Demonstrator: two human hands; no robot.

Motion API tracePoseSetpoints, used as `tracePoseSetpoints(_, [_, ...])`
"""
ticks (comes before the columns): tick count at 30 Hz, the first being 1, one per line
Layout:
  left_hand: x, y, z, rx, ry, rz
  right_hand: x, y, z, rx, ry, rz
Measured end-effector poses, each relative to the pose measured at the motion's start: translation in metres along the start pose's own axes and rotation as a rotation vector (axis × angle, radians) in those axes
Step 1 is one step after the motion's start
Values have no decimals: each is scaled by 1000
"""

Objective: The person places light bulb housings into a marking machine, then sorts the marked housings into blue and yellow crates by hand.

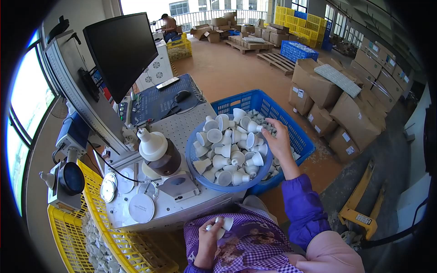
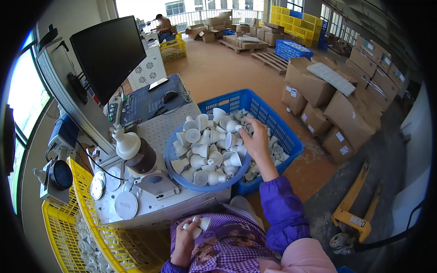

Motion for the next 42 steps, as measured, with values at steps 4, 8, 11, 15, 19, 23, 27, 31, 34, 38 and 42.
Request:
tracePoseSetpoints(4, [3,2,2,3,-4,-24,12,20,-5,230,-258,-170])
tracePoseSetpoints(8, [2,8,7,23,-7,-29,14,9,-8,11,-161,84])
tracePoseSetpoints(11, [3,18,14,57,-17,-19,6,-7,-11,-154,-93,86])
tracePoseSetpoints(15, [6,28,22,99,-33,-22,13,-14,-15,-80,-182,-2])
tracePoseSetpoints(19, [13,36,30,108,-68,-27,26,-11,-19,-6,-236,-86])
tracePoseSetpoints(23, [-8,65,45,220,-9,11,38,-3,-23,58,-282,-164])
tracePoseSetpoints(27, [-92,148,105,682,491,38,32,14,-25,180,-168,-394])
tracePoseSetpoints(31, [-223,185,177,1087,980,-152,22,-7,-20,236,-134,-581])
tracePoseSetpoints(34, [-335,177,214,986,1378,-413,22,-24,-12,290,-165,-754])
tracePoseSetpoints(38, [-373,181,221,369,1496,-977,18,-62,-9,142,-172,-715])
tracePoseSetpoints(42, [-256,225,193,929,1509,-1152,28,-101,-2,126,-256,-850])
Point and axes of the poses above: each hand's wrist, its own z-axis away from the middle knuckle, its own x-axis out of the palm, y = z × x, the point moved 8 cm from there along -z, towards the middle knuckle
